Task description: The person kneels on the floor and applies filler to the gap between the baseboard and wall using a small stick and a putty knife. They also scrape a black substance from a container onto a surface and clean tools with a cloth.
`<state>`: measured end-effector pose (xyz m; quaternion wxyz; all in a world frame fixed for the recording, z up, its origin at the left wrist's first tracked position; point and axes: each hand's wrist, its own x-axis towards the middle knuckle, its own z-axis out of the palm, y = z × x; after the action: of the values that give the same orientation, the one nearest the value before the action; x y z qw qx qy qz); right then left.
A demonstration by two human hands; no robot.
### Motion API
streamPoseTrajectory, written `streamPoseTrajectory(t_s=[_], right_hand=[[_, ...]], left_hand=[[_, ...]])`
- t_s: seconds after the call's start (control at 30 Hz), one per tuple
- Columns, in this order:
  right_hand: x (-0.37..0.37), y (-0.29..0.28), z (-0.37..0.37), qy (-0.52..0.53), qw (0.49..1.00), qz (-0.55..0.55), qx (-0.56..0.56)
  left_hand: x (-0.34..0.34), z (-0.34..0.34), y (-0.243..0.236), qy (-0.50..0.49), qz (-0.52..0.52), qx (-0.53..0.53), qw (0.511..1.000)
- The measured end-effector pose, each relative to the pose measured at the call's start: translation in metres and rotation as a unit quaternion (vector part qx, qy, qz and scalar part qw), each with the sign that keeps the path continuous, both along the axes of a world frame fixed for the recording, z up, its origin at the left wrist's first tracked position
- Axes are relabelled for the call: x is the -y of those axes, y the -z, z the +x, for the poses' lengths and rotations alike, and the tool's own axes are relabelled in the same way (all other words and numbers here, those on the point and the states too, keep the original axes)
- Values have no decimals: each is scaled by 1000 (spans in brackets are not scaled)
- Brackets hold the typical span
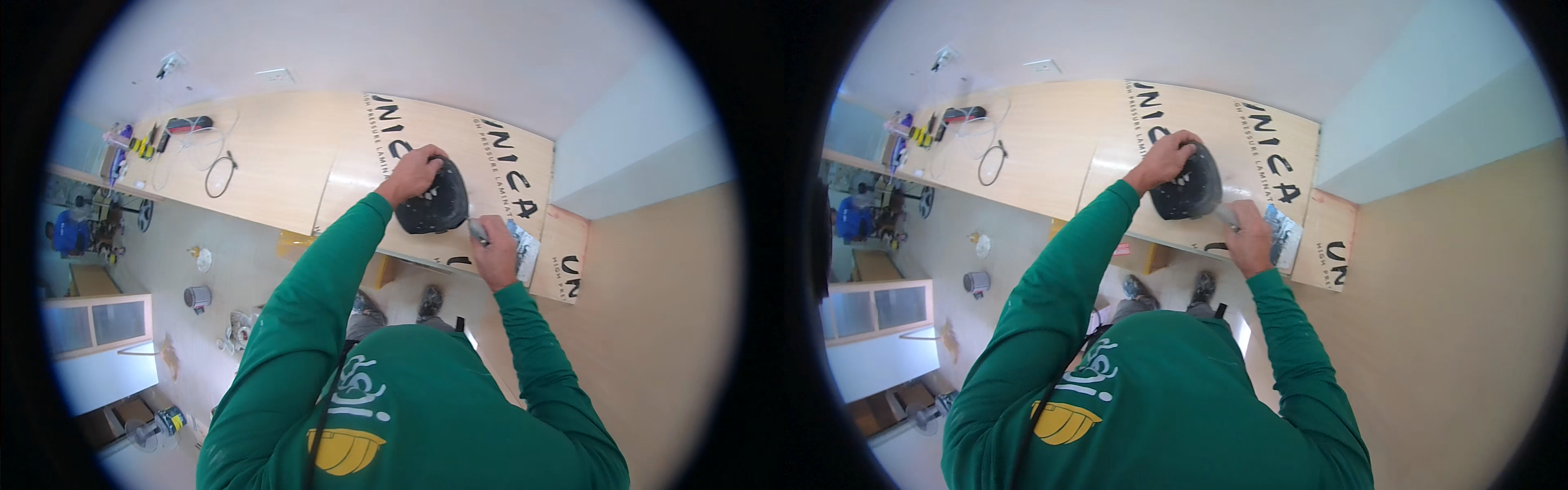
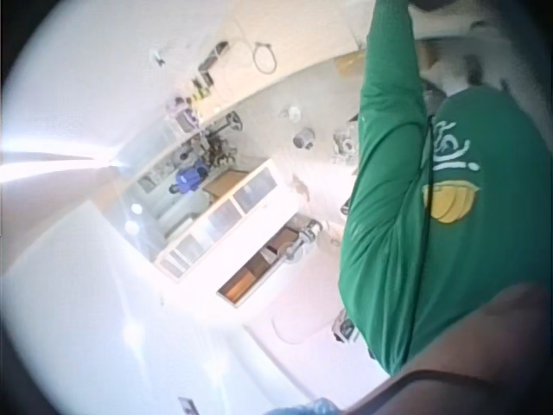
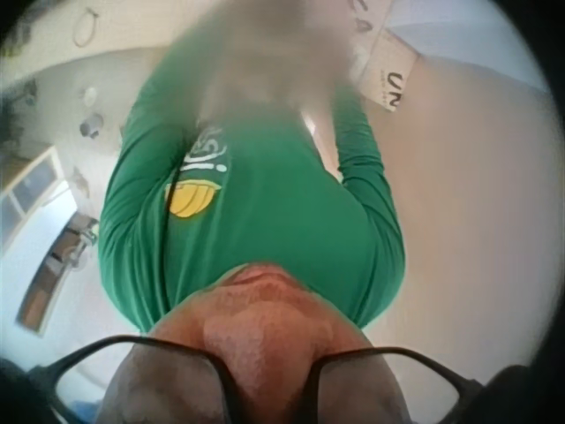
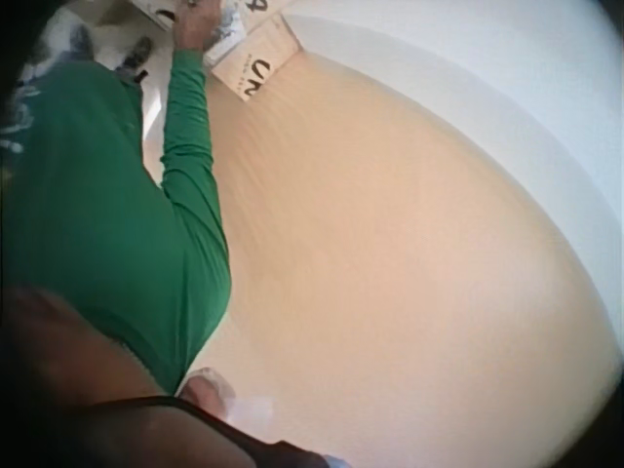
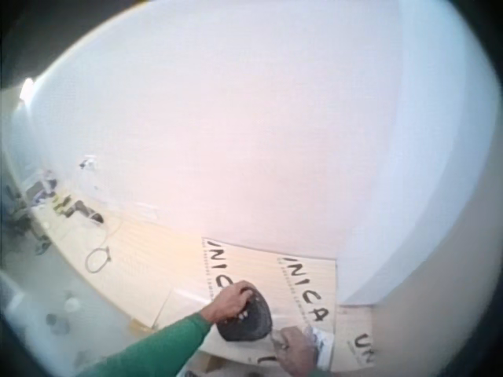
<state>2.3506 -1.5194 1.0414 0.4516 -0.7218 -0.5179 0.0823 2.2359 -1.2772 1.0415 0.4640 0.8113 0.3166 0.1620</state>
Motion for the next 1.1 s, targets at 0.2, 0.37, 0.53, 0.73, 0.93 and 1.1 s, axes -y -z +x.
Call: streamPoseTrajectory(t_s=[0.2,0.37,0.53,0.73,0.93,1.1], right_hand=[[-13,24,-7,51,991,-84,-90],[-20,-16,-60,16,962,-161,-222],[-62,-63,-221,-156,880,-222,-390],[-128,-38,-376,-304,768,-428,-368],[-224,-64,-539,-437,662,-492,-359],[-306,-53,-644,-489,608,-539,-317]], left_hand=[[25,-72,1,-94,139,64,984],[99,-217,-5,-147,-8,66,987],[162,-406,34,-312,-174,59,932],[173,-568,42,-493,-196,101,842],[186,-694,54,-618,-204,168,741],[179,-755,70,-700,-237,213,639]])
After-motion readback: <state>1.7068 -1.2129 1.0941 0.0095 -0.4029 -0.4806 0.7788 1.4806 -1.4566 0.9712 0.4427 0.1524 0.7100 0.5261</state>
